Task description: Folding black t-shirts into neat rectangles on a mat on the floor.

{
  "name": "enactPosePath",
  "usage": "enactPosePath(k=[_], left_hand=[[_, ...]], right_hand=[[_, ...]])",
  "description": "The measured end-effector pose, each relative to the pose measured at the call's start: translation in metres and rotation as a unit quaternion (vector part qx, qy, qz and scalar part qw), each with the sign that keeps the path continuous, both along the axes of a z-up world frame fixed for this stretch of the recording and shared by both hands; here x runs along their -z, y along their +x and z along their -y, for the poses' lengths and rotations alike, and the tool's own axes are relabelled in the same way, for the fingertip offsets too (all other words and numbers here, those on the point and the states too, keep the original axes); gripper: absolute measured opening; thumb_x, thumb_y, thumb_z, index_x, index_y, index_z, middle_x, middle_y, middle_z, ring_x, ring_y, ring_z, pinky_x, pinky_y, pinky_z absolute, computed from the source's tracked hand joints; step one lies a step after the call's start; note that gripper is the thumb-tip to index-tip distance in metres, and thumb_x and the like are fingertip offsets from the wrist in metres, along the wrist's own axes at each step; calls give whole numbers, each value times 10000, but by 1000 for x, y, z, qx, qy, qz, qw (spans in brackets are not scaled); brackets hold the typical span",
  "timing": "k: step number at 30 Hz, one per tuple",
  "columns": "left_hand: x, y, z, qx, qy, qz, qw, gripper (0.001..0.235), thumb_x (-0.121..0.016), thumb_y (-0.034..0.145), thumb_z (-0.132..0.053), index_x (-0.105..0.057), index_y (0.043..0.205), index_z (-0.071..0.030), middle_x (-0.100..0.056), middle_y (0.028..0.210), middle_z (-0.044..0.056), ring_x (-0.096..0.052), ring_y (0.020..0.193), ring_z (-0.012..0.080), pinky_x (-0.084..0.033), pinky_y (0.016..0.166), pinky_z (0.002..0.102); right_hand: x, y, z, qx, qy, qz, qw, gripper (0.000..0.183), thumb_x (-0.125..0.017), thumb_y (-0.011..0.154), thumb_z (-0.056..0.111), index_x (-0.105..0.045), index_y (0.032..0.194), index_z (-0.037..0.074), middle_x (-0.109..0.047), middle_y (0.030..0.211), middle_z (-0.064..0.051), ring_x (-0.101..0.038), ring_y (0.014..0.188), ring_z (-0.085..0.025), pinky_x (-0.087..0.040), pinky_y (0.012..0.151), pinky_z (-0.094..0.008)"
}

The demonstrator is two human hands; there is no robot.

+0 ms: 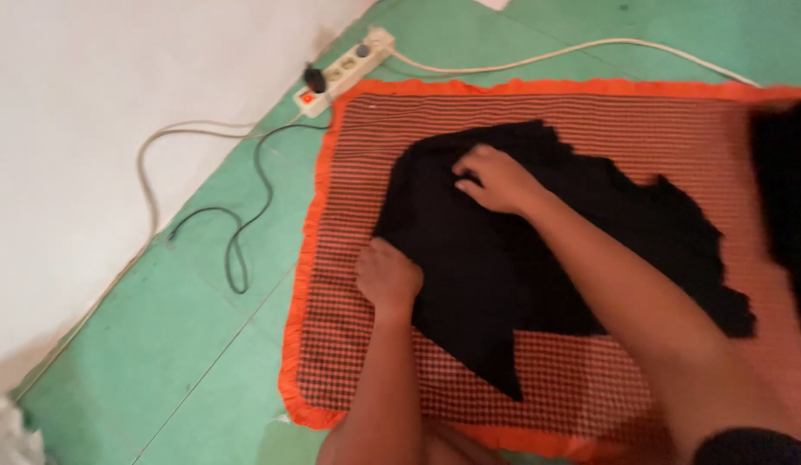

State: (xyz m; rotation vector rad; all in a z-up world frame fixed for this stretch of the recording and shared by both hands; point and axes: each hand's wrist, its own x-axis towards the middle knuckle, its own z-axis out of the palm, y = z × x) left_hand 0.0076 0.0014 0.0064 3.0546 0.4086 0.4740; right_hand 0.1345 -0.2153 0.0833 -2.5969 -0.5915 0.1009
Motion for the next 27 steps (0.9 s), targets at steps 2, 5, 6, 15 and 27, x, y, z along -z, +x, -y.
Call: enactPosePath(k=[2, 5, 6, 15, 27], left_hand=[[-28, -6, 30, 93, -78, -114, 986, 316, -643, 804, -270, -631, 1006, -27, -646, 861, 148, -700, 841, 374, -586, 598, 500], [-53, -35, 80, 251, -134, -263, 922, 456, -770, 805, -372, -678, 1061, -5, -693, 920, 178, -714, 919, 393, -600, 693, 558], [-59, -47, 97, 317, -120, -292, 894, 464, -794, 788, -383, -714, 1043, -4, -707, 909, 187, -718, 914, 386, -602, 703, 556], [21, -97, 113, 442, 44, -167, 880, 377, -711, 678, -419, -671, 906, -122, -670, 819, 91, -715, 769, 338, -558, 582, 469], [18, -99, 123, 409, 56, -156, 897, 250, -590, 687, -338, -742, 825, -195, -612, 778, 41, -667, 690, 254, -552, 550, 377]], right_hand=[[0, -42, 59, 26, -80, -54, 995, 315, -691, 946, 336, -725, 1146, 96, -690, 1098, -169, -694, 1068, -391, -559, 898, -487], [13, -118, 168, 97, -204, -174, 959, 427, -686, 904, 471, -747, 1154, 130, -750, 1092, -153, -700, 1120, -377, -565, 939, -472], [18, -145, 207, 142, -251, -232, 929, 475, -686, 875, 526, -767, 1159, 154, -784, 1125, -140, -706, 1154, -363, -570, 961, -466], [70, -316, 340, 473, -106, -292, 825, 861, -784, 708, 679, -728, 1321, 76, -702, 1333, -228, -626, 1290, -387, -528, 1034, -459], [128, -299, 348, 600, 37, -141, 787, 373, -775, 756, 415, -808, 1068, 215, -773, 1024, -129, -725, 1050, -339, -593, 826, -414]])
